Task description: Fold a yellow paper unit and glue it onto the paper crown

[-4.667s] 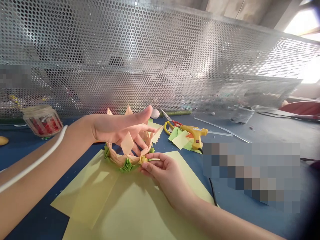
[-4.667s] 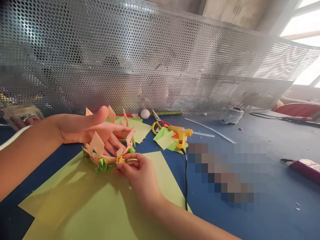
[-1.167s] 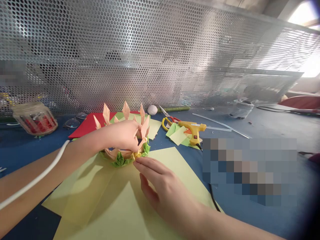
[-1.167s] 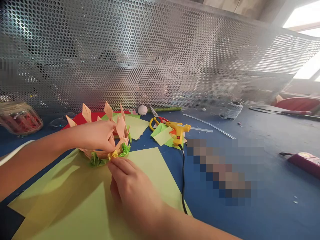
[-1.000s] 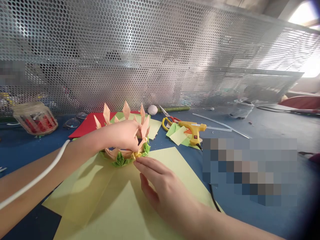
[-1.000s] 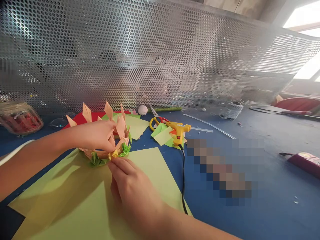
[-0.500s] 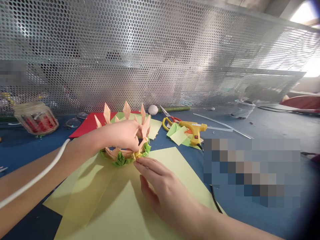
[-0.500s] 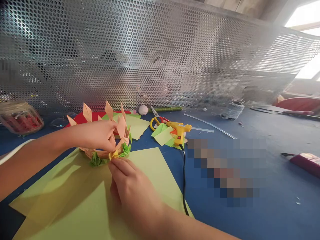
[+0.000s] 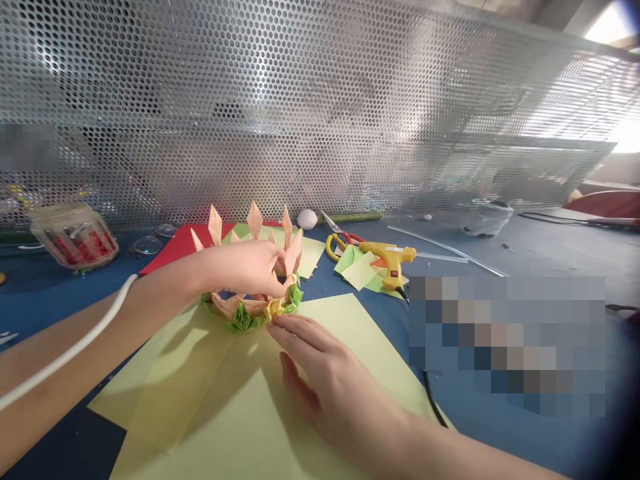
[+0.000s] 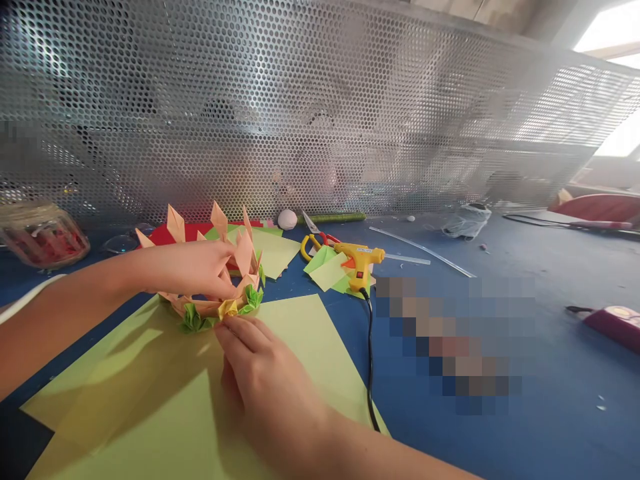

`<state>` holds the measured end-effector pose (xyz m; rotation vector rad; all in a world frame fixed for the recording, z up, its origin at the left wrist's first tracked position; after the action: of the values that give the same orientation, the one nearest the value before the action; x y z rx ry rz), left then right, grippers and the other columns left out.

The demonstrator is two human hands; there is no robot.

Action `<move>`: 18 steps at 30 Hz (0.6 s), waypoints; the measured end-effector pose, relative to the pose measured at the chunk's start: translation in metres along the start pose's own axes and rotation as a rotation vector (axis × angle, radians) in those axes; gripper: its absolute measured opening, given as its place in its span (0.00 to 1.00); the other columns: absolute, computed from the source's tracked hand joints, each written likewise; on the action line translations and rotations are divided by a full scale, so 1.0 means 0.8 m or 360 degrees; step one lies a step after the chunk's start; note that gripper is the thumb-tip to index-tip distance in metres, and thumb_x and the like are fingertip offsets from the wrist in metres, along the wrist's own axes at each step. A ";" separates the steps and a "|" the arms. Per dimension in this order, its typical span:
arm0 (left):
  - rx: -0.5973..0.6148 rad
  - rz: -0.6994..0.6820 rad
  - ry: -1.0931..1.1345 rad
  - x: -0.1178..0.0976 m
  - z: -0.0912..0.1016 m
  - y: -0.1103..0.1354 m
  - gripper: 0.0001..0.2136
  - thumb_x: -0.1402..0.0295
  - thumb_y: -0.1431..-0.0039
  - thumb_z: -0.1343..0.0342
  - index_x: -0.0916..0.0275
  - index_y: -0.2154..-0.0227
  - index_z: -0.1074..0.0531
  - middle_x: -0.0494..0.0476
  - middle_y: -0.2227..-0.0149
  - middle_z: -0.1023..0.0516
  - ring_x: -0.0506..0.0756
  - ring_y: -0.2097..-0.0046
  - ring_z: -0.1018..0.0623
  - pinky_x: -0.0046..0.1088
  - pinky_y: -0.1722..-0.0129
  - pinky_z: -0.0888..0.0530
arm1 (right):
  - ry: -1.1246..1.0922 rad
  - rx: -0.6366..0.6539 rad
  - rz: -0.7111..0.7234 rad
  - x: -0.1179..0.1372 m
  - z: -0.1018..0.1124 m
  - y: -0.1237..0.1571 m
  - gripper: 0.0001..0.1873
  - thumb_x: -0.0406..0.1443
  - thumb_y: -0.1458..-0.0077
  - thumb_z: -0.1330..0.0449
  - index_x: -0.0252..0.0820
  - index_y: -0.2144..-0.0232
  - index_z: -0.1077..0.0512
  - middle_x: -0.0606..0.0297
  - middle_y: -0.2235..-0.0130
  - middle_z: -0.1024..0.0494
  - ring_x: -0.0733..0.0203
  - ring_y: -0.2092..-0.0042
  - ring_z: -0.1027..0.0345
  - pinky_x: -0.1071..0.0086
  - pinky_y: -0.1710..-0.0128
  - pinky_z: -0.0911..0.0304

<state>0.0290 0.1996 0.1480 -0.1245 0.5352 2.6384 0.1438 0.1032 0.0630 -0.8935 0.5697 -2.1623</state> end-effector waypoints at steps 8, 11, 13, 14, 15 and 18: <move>-0.0027 0.0002 0.0021 0.004 0.005 0.002 0.11 0.63 0.34 0.43 0.63 0.52 0.27 0.57 0.55 0.22 0.56 0.60 0.20 0.38 0.60 0.21 | 0.0003 0.0007 0.0004 -0.002 0.000 0.000 0.22 0.22 0.42 0.52 0.25 0.51 0.24 0.44 0.52 0.20 0.44 0.49 0.24 0.54 0.48 0.26; -0.0011 0.0016 0.0011 0.004 0.004 0.003 0.11 0.63 0.33 0.43 0.62 0.52 0.27 0.57 0.55 0.22 0.56 0.60 0.20 0.38 0.60 0.21 | 0.0004 0.0015 0.0005 -0.002 0.000 0.000 0.22 0.22 0.42 0.52 0.25 0.51 0.24 0.44 0.51 0.20 0.43 0.49 0.25 0.53 0.48 0.27; 0.0025 0.0012 -0.0003 0.003 0.003 0.003 0.11 0.63 0.34 0.43 0.63 0.53 0.27 0.56 0.55 0.22 0.56 0.60 0.20 0.38 0.60 0.21 | 0.0005 0.0020 0.0005 -0.001 -0.001 0.000 0.22 0.23 0.42 0.52 0.24 0.51 0.24 0.43 0.51 0.20 0.43 0.49 0.25 0.53 0.47 0.27; 0.0048 0.0008 -0.0010 0.002 0.002 0.003 0.11 0.63 0.34 0.43 0.62 0.53 0.27 0.57 0.55 0.22 0.57 0.59 0.20 0.38 0.60 0.21 | 0.0005 0.0021 0.0005 -0.002 -0.001 -0.001 0.22 0.23 0.42 0.52 0.23 0.51 0.24 0.43 0.51 0.20 0.43 0.49 0.25 0.54 0.47 0.27; 0.0070 0.0005 -0.0017 0.001 0.002 0.003 0.11 0.63 0.34 0.43 0.62 0.53 0.27 0.57 0.54 0.22 0.57 0.58 0.20 0.38 0.60 0.21 | 0.0006 0.0022 0.0005 -0.002 -0.001 -0.001 0.22 0.23 0.42 0.52 0.23 0.51 0.24 0.43 0.51 0.20 0.43 0.48 0.25 0.54 0.47 0.27; 0.0096 0.0004 -0.0036 -0.001 0.002 0.004 0.13 0.63 0.34 0.42 0.61 0.50 0.28 0.58 0.51 0.24 0.58 0.56 0.21 0.40 0.58 0.21 | 0.0002 0.0023 0.0007 -0.002 0.000 0.000 0.22 0.23 0.42 0.53 0.23 0.50 0.24 0.43 0.51 0.20 0.43 0.48 0.25 0.55 0.47 0.27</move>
<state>0.0280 0.1970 0.1504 -0.0753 0.6073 2.6202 0.1450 0.1045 0.0622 -0.8821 0.5553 -2.1604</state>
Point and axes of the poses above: each hand's wrist, its own y-axis away from the middle knuckle, its own z-axis out of the back of the hand, x = y × z, the point moved 3 cm from there along -y, towards the middle knuckle
